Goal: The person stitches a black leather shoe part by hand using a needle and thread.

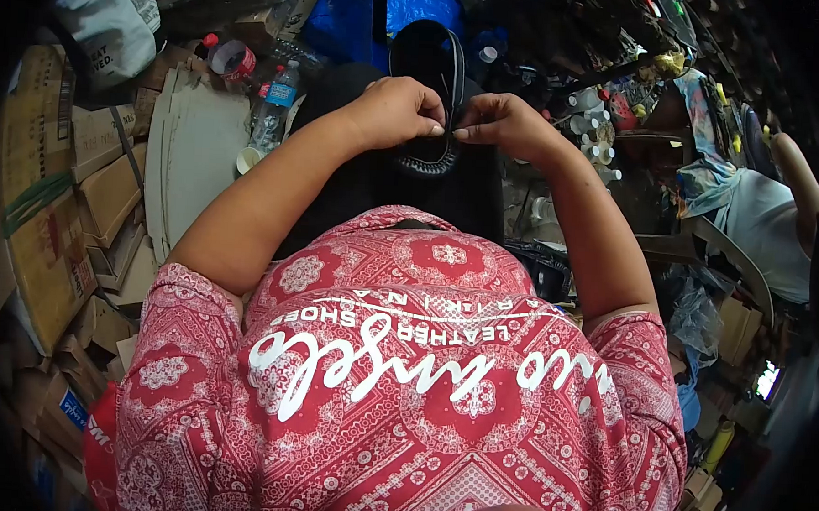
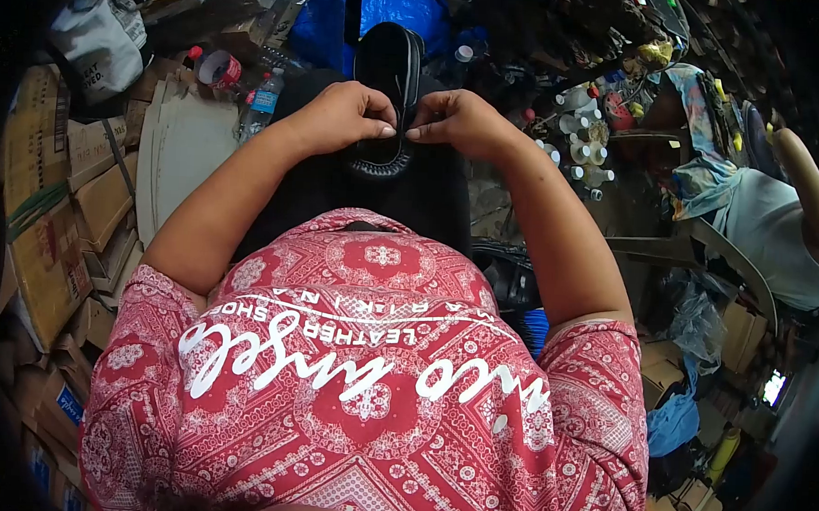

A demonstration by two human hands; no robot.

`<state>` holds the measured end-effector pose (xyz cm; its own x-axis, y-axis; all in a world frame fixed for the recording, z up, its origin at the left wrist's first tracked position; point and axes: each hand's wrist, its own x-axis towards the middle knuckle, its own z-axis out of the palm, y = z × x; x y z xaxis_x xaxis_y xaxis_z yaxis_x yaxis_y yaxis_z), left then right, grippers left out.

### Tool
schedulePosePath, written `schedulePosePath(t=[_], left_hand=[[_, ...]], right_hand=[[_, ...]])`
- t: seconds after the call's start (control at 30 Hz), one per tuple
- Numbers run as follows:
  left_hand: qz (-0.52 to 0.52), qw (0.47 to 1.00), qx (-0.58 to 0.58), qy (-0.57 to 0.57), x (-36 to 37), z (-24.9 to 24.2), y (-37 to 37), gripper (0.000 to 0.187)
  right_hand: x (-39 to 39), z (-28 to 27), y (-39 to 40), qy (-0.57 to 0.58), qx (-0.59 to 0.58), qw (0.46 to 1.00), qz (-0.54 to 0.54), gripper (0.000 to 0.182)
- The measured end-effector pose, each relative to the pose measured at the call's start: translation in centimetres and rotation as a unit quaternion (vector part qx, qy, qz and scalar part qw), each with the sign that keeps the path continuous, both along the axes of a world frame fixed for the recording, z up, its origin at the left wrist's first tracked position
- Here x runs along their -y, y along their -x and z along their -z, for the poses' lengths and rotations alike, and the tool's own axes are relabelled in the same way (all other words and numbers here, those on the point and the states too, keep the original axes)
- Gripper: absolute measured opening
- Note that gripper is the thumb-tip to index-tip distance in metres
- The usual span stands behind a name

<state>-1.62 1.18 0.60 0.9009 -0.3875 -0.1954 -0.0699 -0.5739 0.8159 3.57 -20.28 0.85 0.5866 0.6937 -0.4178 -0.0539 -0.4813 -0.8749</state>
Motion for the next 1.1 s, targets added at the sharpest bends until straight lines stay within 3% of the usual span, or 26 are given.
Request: schedulePosePath(t=[0.07,0.13,0.27,0.33,0.4,0.53,0.57,0.63,0.7,0.77,0.83,0.9,1.03,1.1], left_hand=[[0.001,1.000,-0.013,0.021,-0.7,0.8,0.0,0.017],[0.028,0.988,0.134,-0.068,-1.4,0.8,0.7,0.015],[0.020,0.987,0.139,-0.077,-1.4,0.4,1.6,0.015],[0.019,0.999,0.016,-0.045,-0.9,-0.4,1.2,0.015],[0.015,0.999,-0.010,-0.037,-0.4,-0.4,0.8,0.014],[0.008,0.998,-0.051,0.021,0.6,0.3,0.8,0.012],[0.009,0.998,-0.052,0.021,0.6,0.5,0.9,0.012],[0.048,0.995,0.074,-0.051,0.7,0.2,1.1,0.013],[0.056,0.993,0.082,-0.069,0.7,0.3,1.3,0.014],[0.067,0.990,0.092,-0.085,1.0,0.2,1.4,0.014],[0.072,0.986,0.104,-0.107,1.0,-0.4,1.6,0.012],[0.067,0.983,0.133,-0.105,1.0,0.2,2.0,0.012],[0.058,0.986,0.126,-0.090,0.7,0.8,1.9,0.011],[0.060,0.985,0.125,-0.100,1.0,0.9,1.9,0.012]], right_hand=[[0.8,-0.7,-0.3,0.002,-0.002,1.000,0.019,0.014],[1.9,-0.8,-0.4,0.006,-0.006,0.999,0.042,0.014],[2.8,-0.2,0.2,-0.037,-0.039,0.995,0.079,0.014],[2.5,-0.2,1.0,-0.045,-0.040,0.995,0.077,0.014],[2.8,0.6,1.9,-0.005,0.062,0.996,0.067,0.014],[3.8,0.8,2.8,-0.007,0.012,0.996,0.093,0.013],[4.2,0.5,2.8,-0.007,0.010,0.995,0.095,0.013],[4.4,-1.4,2.8,-0.030,0.039,0.994,0.101,0.010],[3.9,-3.0,2.5,-0.014,0.076,0.993,0.092,0.010],[3.3,-3.1,1.3,0.023,0.288,0.956,0.054,0.014],[3.1,-1.7,-0.5,0.061,0.336,0.939,0.035,0.016],[2.5,-1.1,-1.4,0.155,0.549,0.821,-0.019,0.016],[1.2,-4.4,0.0,0.126,0.569,0.812,-0.034,0.016],[-0.1,-5.6,1.1,0.220,0.546,0.783,-0.201,0.014]])
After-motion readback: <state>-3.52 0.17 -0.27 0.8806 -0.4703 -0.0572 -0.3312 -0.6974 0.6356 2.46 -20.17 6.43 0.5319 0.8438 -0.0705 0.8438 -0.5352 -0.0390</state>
